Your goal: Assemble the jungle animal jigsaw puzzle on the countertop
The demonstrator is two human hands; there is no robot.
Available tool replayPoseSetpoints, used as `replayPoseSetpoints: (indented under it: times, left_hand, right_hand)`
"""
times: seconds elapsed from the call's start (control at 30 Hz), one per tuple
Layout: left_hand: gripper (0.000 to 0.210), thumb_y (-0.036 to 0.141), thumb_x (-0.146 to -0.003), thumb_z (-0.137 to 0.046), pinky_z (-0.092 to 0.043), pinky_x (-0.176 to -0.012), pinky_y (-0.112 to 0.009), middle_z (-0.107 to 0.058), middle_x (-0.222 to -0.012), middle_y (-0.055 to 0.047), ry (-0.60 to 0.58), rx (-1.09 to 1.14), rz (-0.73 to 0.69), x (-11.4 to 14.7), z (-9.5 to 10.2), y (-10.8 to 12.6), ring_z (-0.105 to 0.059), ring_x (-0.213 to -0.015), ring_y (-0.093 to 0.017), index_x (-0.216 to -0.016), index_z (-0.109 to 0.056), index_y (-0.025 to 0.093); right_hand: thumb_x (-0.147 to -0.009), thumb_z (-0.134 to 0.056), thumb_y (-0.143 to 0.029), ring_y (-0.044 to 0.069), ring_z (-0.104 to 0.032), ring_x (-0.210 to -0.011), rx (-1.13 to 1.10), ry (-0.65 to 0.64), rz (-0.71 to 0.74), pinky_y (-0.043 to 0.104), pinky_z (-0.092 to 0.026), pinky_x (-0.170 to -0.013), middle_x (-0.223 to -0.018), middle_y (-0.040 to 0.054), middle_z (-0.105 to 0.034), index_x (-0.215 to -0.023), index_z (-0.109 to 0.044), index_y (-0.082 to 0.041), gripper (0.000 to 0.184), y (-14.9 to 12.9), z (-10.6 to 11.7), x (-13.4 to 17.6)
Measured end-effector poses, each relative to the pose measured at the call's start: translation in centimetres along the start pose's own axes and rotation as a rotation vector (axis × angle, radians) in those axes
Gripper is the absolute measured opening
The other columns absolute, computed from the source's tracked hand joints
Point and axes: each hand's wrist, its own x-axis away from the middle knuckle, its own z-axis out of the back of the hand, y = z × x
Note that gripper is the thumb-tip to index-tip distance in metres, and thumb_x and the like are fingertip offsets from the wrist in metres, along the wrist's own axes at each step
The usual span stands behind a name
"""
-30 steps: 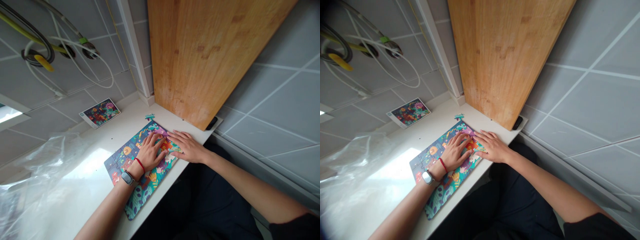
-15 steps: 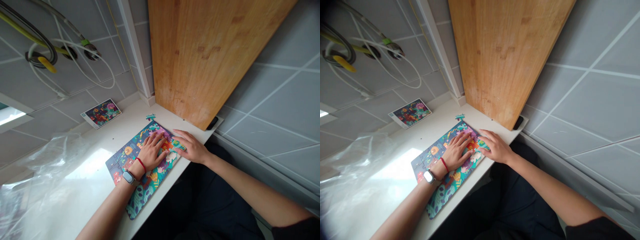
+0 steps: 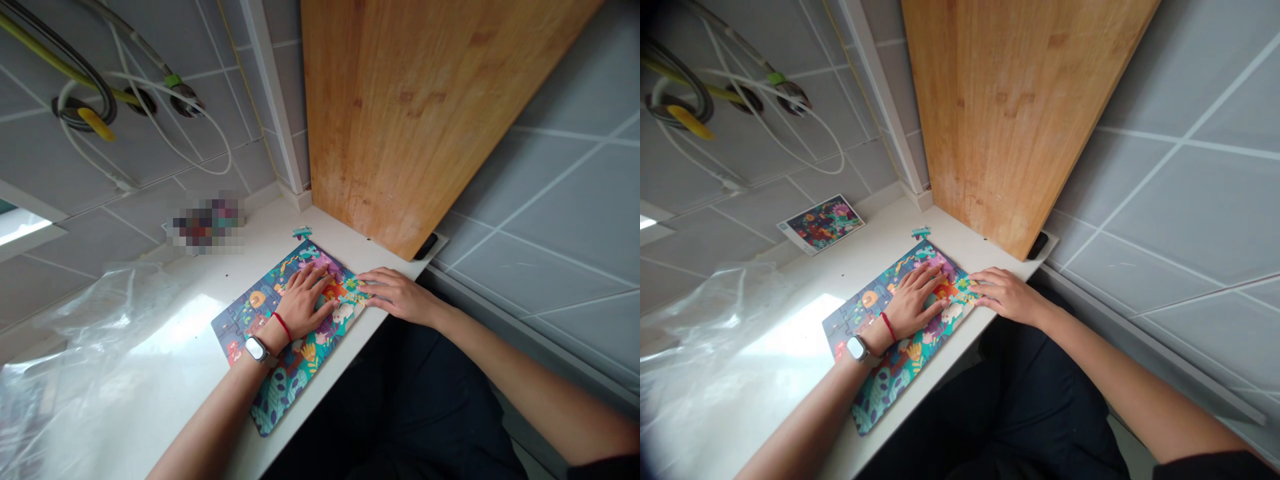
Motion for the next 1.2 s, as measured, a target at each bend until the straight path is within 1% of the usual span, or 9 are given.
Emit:
replayPoseSetpoints:
  times: [0.17,0.3,0.43,0.57,0.67,0.77,0.93,1.07,1.2]
  left_hand:
    - [0.064,0.061,-0.104,-0.048,-0.035,-0.123,-0.058,-0.052,-0.159,-0.013,-0.004,0.001,-0.005,0.2,0.0,-0.1,-0.038,-0.152,-0.038,-0.153,-0.054,0.02]
    - [0.066,0.063,-0.104,-0.047,-0.036,-0.122,-0.057,-0.055,-0.155,-0.013,0.011,-0.017,-0.002,-0.2,0.1,0.4,-0.041,-0.149,-0.038,-0.155,-0.052,0.022]
    - [0.066,0.067,-0.102,-0.046,-0.047,-0.108,-0.058,-0.06,-0.141,-0.014,-0.005,-0.08,0.061,-1.8,0.6,1.6,-0.052,-0.131,-0.039,-0.152,-0.056,0.025]
    - [0.058,0.064,-0.103,-0.047,-0.053,-0.097,-0.055,-0.061,-0.134,-0.015,-0.047,-0.121,0.095,-3.0,1.2,2.2,-0.057,-0.119,-0.037,-0.143,-0.065,0.026]
    - [0.056,0.061,-0.103,-0.051,-0.053,-0.099,-0.054,-0.06,-0.137,-0.015,-0.051,-0.135,0.076,-3.0,1.3,2.2,-0.057,-0.121,-0.036,-0.145,-0.063,0.026]
    - [0.056,0.06,-0.102,-0.053,-0.05,-0.107,-0.055,-0.059,-0.141,-0.016,-0.058,-0.159,0.065,-2.8,1.2,2.1,-0.056,-0.13,-0.037,-0.144,-0.064,0.024]
    - [0.054,0.057,-0.104,-0.053,-0.039,-0.121,-0.058,-0.049,-0.16,-0.014,-0.036,-0.13,0.017,-2.7,0.2,1.4,-0.039,-0.152,-0.038,-0.145,-0.062,0.023]
    - [0.05,0.05,-0.104,-0.055,-0.042,-0.121,-0.053,-0.057,-0.154,-0.016,0.038,-0.029,-0.037,-2.8,-0.6,0.7,-0.047,-0.148,-0.034,-0.142,-0.065,0.018]
    - [0.049,0.05,-0.104,-0.056,-0.044,-0.119,-0.054,-0.058,-0.152,-0.016,0.084,-0.003,-0.05,-2.7,-0.9,0.4,-0.05,-0.146,-0.035,-0.14,-0.065,0.019]
  right_hand:
    - [-0.1,-0.066,-0.025,0.029,-0.062,-0.133,0.055,-0.04,0.039,0.048,-0.056,-0.11,-0.141,0.0105,-0.07,-0.135,-0.072,-0.022,0.035,0.6,0.0,0.0]
    - [-0.102,-0.064,-0.027,0.027,-0.064,-0.131,0.089,-0.104,0.086,0.044,-0.055,-0.111,-0.143,0.0086,-0.069,-0.143,-0.066,-0.023,0.041,1.1,0.2,-0.2]
    - [-0.103,-0.063,-0.027,0.026,-0.064,-0.131,0.11,-0.137,0.117,0.043,-0.055,-0.11,-0.144,0.0097,-0.069,-0.149,-0.061,-0.024,0.046,1.1,0.6,-0.5]
    - [-0.102,-0.064,-0.026,0.027,-0.064,-0.131,0.162,-0.15,0.14,0.044,-0.057,-0.108,-0.144,0.0113,-0.068,-0.145,-0.064,-0.021,0.044,1.1,0.6,-0.5]
    - [-0.102,-0.065,-0.026,0.027,-0.064,-0.131,0.182,-0.15,0.142,0.043,-0.057,-0.107,-0.144,0.0107,-0.068,-0.143,-0.066,-0.022,0.042,1.1,0.5,-0.4]
    - [-0.103,-0.062,-0.024,0.026,-0.064,-0.131,0.191,-0.145,0.148,0.042,-0.058,-0.107,-0.145,0.0092,-0.068,-0.143,-0.066,-0.023,0.04,1.2,0.3,-0.2]
    - [-0.101,-0.062,-0.015,0.026,-0.062,-0.135,0.182,-0.131,0.183,0.044,-0.056,-0.111,-0.143,0.0112,-0.069,-0.138,-0.07,-0.021,0.039,1.2,0.1,0.0]
    - [-0.101,-0.053,-0.006,0.026,-0.06,-0.139,0.167,-0.13,0.184,0.046,-0.056,-0.112,-0.142,0.0117,-0.07,-0.135,-0.072,-0.021,0.041,0.7,0.1,0.3]
    - [-0.101,-0.048,-0.003,0.026,-0.061,-0.138,0.147,-0.111,0.187,0.046,-0.057,-0.112,-0.139,0.0123,-0.071,-0.136,-0.071,-0.019,0.045,0.5,0.2,0.5]
